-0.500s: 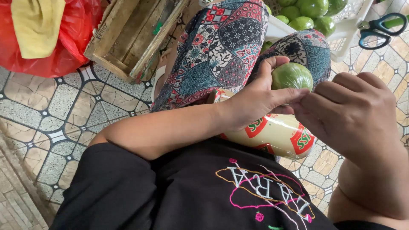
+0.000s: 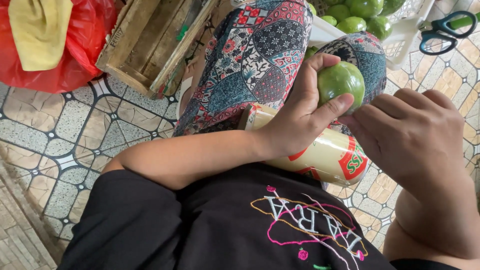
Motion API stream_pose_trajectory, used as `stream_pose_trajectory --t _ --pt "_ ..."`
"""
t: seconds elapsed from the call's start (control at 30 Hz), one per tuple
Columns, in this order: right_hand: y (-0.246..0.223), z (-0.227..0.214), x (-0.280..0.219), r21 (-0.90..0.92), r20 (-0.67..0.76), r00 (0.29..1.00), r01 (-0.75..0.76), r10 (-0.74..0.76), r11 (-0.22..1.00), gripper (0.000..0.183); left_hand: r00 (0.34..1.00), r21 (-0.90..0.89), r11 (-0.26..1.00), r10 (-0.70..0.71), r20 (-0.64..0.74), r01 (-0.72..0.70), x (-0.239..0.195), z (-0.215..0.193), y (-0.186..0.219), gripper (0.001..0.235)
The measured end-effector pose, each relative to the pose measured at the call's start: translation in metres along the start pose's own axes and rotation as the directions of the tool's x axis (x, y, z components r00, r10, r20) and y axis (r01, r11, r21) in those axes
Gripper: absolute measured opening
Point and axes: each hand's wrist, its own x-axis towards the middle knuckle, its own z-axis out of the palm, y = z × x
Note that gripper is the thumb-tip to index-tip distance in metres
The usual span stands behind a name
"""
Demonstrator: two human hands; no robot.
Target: The person sits on the floor and wraps individual green fruits in plastic wrap. They pull wrap from a roll, encase each fruit, and use scissors to cut the wrap before placing the wrapped fruit into a white basket.
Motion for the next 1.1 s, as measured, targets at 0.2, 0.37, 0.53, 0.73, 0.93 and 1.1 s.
stream_pose_trajectory --t 0.2,0.37,0.53,0.73,0.93,1.1 --pt "-0.001 -0.005 0.001 0.010 -0.070 0.997 -0.039 0.040 0.999 0.047 0.995 -0.258 0.961 -0.090 0.041 0.097 0.000 -0.003 0.009 0.060" --pt "-0.007 -0.010 0.002 -0.039 -0.080 0.995 -0.056 0.053 0.998 0.059 0.981 -0.315 0.929 -0.183 0.064 0.193 0.000 -0.005 0.020 0.079" --pt "-0.011 -0.015 0.007 -0.058 -0.108 0.994 -0.039 0.032 0.998 0.058 0.983 -0.277 0.943 -0.174 0.057 0.183 0.000 -0.007 0.017 0.070" --pt "-0.014 -0.017 0.010 -0.052 -0.089 0.996 -0.037 0.032 0.998 0.039 0.953 -0.321 0.898 -0.299 0.055 0.300 0.002 -0.010 0.028 0.076" --pt "-0.016 -0.016 0.009 -0.097 -0.078 0.995 -0.068 0.060 0.993 0.044 0.960 -0.408 0.874 -0.277 0.029 0.264 0.001 -0.009 0.019 0.068" --pt "-0.010 -0.012 0.011 -0.120 -0.023 0.998 -0.060 0.058 0.991 0.047 0.979 -0.299 0.934 -0.204 0.004 0.196 0.001 -0.010 0.014 0.070"
